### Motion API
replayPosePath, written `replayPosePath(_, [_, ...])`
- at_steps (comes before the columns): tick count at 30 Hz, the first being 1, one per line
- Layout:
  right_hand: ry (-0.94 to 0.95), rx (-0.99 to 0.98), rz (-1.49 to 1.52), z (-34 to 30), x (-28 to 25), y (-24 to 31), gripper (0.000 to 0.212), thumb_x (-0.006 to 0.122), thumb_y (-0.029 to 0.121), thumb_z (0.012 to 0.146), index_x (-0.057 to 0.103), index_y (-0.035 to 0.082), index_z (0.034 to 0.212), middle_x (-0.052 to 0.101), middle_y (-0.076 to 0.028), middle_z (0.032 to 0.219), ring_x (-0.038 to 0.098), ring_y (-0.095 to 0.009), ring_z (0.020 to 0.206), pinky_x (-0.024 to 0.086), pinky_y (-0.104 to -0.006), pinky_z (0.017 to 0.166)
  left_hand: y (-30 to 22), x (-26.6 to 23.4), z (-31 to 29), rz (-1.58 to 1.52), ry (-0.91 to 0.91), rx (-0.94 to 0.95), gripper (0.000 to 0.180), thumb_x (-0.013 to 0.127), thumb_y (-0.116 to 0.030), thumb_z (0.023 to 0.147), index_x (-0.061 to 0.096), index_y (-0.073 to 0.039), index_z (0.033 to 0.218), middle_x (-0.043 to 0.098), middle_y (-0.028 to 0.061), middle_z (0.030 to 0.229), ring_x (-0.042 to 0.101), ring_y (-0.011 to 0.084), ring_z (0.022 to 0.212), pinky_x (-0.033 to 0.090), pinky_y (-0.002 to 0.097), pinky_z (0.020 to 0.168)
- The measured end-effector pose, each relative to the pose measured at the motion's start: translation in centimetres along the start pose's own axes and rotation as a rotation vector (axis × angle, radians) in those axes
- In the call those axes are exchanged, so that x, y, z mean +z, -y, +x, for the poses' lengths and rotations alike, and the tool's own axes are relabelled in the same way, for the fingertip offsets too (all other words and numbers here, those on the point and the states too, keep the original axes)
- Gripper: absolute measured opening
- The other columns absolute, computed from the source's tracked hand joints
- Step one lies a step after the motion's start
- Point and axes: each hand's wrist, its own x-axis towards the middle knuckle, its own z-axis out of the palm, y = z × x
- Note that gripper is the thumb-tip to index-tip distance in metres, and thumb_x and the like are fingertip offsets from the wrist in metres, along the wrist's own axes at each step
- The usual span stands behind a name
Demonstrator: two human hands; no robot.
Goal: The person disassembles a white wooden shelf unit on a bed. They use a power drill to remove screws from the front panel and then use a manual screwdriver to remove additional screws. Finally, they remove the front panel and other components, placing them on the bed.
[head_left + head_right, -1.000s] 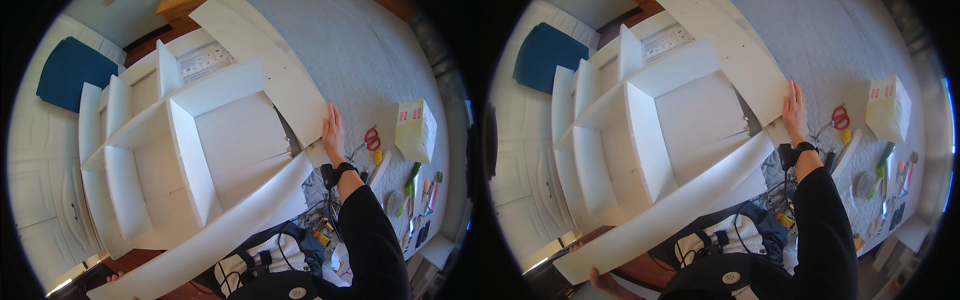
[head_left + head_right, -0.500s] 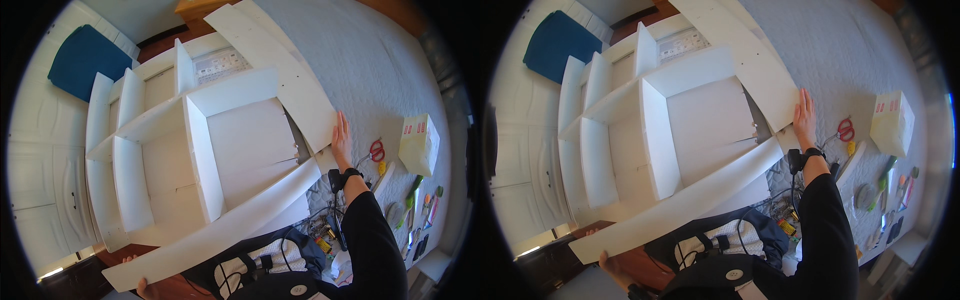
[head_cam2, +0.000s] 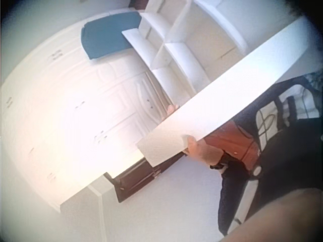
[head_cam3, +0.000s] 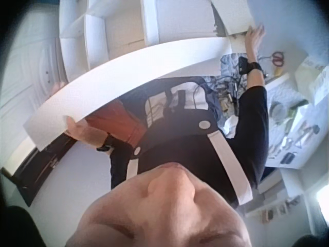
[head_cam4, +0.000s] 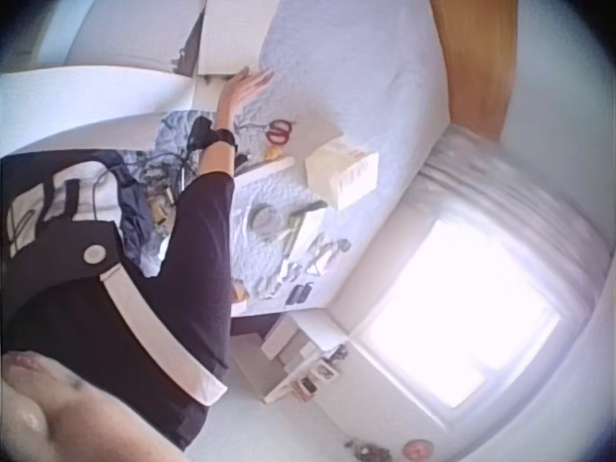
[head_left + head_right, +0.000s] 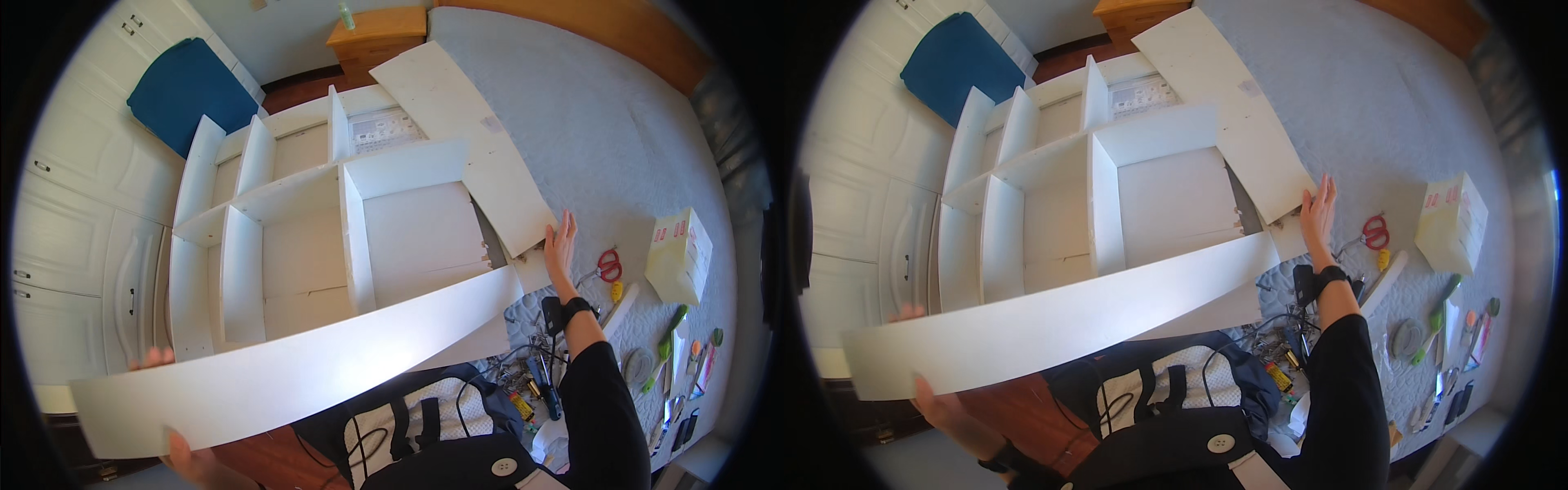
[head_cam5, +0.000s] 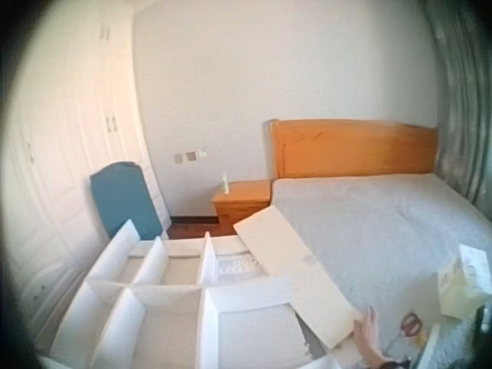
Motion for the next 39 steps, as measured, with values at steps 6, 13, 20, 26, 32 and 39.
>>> replayPosePath(6, [0.266, -0.242, 0.634, -4.3, -10.2, 10.9, 0.058, 0.042, 0.043, 0.098, 0.038, 0.005, 0.142, 0.034, -0.017, 0.148, 0.028, -0.031, 0.139, 0.021, -0.0429, 0.113, -6.6, 11.1, 9.8, -0.023, 0.243, 0.369, 0.07, 0.037, -0.054, 0.091, 0.043, 0.003, 0.133, 0.052, 0.0214, 0.13, 0.052, 0.0311, 0.122, 0.044, 0.0397, 0.101])
replayPosePath(13, [-0.256, -0.287, 0.359, -3.5, -17.6, 19.5, 0.032, 0.066, 0.006, 0.086, 0.052, -0.002, 0.114, 0.066, -0.022, 0.09, 0.066, -0.036, 0.077, 0.05, -0.0358, 0.06, -15.0, 29.0, 15.7, 0.067, 0.889, 0.947, 0.052, 0.045, -0.04, 0.096, 0.046, -0.001, 0.131, 0.059, 0.0152, 0.117, 0.061, 0.0188, 0.096, 0.049, 0.0276, 0.079])
replayPosePath(20, [-0.646, -0.083, 0.532, 8.0, -23.8, 9.0, 0.025, 0.067, 0.017, 0.088, 0.059, -0.003, 0.101, 0.066, -0.011, 0.078, 0.06, -0.012, 0.069, 0.047, -0.0298, 0.06, -10.6, 27.2, 13.3, 0.052, 0.814, 0.604, 0.078, 0.068, -0.042, 0.085, 0.033, -0.001, 0.141, 0.055, 0.0186, 0.124, 0.061, 0.0246, 0.103, 0.05, 0.0333, 0.085])
replayPosePath(26, [-0.493, 0.092, 0.714, 16.4, -27.3, -1.8, 0.037, 0.071, 0.03, 0.085, 0.063, 0.002, 0.108, 0.067, -0.005, 0.095, 0.061, -0.012, 0.084, 0.048, -0.0258, 0.072, -1.8, 12.1, 7.8, 0.599, 0.834, 0.327, 0.073, 0.071, -0.028, 0.084, 0.034, -0.003, 0.141, 0.049, 0.0181, 0.132, 0.056, 0.0289, 0.112, 0.047, 0.0386, 0.093])
replayPosePath(32, [-0.571, 0.24, 0.532, 22.5, -27.7, -8.0, 0.055, 0.073, 0.042, 0.081, 0.061, 0.001, 0.115, 0.066, -0.01, 0.105, 0.061, -0.019, 0.092, 0.048, -0.0323, 0.081, 5.0, -1.1, 1.7, 0.61, 0.448, -0.157, 0.046, 0.057, -0.01, 0.093, 0.042, 0.0, 0.135, 0.056, 0.0149, 0.124, 0.059, 0.0227, 0.107, 0.048, 0.0319, 0.088])
replayPosePath(39, [-0.794, 0.161, 0.199, 21.9, -25.2, -8.6, 0.068, 0.07, 0.051, 0.08, 0.057, -0.002, 0.118, 0.062, -0.017, 0.114, 0.058, -0.03, 0.107, 0.045, -0.0386, 0.091, 9.8, -10.0, -6.5, 0.59, 0.147, -0.463, 0.039, 0.05, -0.015, 0.099, 0.045, 0.003, 0.133, 0.058, 0.0118, 0.12, 0.059, 0.0167, 0.102, 0.048, 0.0279, 0.085])
